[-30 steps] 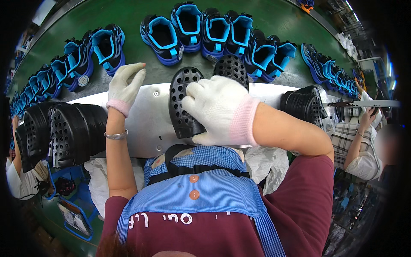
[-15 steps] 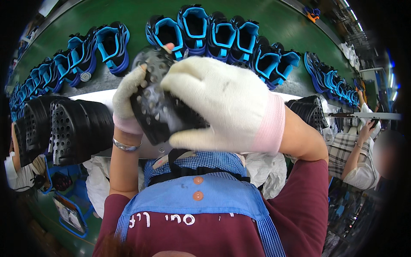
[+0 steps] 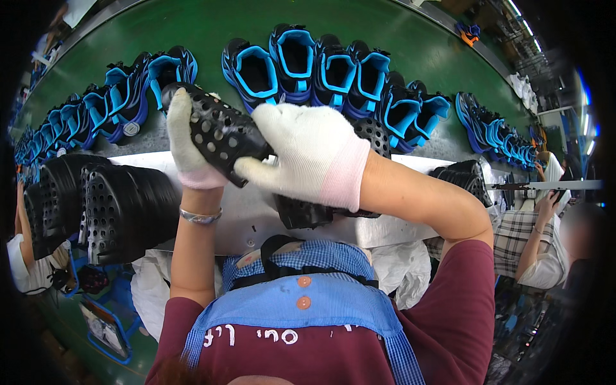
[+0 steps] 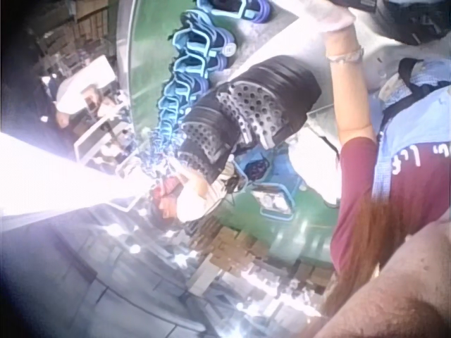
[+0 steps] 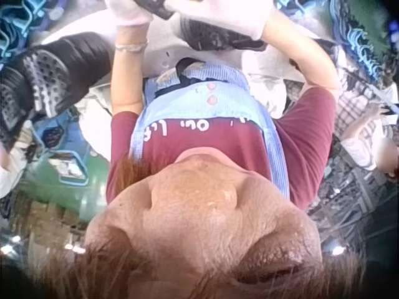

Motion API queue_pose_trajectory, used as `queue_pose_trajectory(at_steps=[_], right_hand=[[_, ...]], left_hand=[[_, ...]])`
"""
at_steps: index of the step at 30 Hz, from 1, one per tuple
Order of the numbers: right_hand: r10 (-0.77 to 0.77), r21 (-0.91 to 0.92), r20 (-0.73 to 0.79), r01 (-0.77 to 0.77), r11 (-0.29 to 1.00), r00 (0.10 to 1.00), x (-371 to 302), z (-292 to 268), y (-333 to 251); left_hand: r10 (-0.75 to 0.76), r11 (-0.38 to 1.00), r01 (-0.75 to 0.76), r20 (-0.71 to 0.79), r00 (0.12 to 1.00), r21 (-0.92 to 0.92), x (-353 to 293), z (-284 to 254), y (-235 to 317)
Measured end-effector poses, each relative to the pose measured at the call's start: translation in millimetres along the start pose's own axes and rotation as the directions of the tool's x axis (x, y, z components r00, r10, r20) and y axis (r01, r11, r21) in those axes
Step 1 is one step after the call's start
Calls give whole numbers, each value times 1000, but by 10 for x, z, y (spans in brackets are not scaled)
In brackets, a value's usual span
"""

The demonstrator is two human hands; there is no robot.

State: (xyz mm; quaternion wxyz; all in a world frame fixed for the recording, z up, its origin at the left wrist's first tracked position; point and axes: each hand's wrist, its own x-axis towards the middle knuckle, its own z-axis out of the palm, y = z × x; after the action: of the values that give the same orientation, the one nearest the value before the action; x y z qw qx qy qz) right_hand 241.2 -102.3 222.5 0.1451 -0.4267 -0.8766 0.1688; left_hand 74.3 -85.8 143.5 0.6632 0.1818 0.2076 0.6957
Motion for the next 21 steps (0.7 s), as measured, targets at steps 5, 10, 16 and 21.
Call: queue_pose_trajectory(at_steps=[5, 10, 16, 21], right_hand=[[120, -12, 31, -120, 993, 992, 212, 6, 216], [161, -105, 94, -151, 983, 982, 502, -21, 750], [308, -241, 312, -238, 941, 899, 1202, -26, 1139], [321, -424, 294, -178, 888, 900, 1686, 258, 1134]], left_hand=[[72, 976, -53, -83, 994, 213, 277, -129, -152], [-106, 730, 182, -153, 982, 659, 468, -535, -312], [96, -34, -369, 370, 924, 929, 587, -886, -592], [132, -108, -367, 379, 916, 924, 698, -931, -646]])
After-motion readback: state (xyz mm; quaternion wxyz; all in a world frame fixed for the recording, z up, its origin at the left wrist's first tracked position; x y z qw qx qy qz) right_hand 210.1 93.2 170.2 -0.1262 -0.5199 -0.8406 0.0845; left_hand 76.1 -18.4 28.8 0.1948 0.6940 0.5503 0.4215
